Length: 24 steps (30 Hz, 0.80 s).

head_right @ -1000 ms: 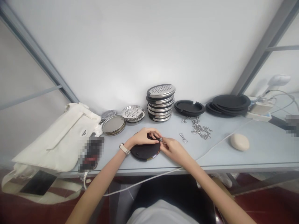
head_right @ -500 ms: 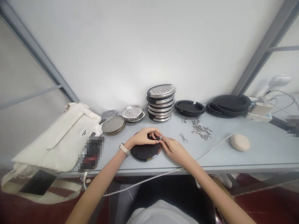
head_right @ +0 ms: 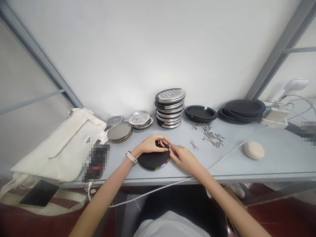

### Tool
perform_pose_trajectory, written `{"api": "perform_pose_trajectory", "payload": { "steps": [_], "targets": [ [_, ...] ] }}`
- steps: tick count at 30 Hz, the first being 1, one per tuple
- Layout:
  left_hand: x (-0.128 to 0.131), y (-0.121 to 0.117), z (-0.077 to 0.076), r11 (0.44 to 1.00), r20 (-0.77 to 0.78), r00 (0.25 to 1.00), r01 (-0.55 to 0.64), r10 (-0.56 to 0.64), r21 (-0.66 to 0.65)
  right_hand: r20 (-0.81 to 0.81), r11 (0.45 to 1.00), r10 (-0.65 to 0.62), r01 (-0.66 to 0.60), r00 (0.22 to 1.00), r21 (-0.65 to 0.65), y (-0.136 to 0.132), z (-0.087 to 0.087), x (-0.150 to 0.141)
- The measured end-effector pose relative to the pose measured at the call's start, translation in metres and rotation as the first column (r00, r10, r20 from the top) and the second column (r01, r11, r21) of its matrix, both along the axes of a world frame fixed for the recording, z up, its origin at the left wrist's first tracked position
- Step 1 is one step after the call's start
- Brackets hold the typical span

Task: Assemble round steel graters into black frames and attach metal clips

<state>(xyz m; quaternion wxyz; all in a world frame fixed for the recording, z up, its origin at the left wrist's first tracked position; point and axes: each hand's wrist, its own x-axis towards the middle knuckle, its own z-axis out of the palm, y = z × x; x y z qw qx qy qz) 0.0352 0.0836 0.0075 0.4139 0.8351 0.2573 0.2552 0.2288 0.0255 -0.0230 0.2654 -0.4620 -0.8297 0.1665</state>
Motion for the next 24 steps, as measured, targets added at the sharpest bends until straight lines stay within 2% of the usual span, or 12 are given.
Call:
{"api": "perform_pose_trajectory", "payload": {
  "steps": [24],
  "targets": [
    [0.0005, -0.0011, 0.0016, 1.0, -0.021, 1.0, -0.002, 0.001, -0.009, -0.003, 1.0, 0.015, -0.015, 1.0, 0.001, -0.0009, 0.002, -0.001]
  ]
}}
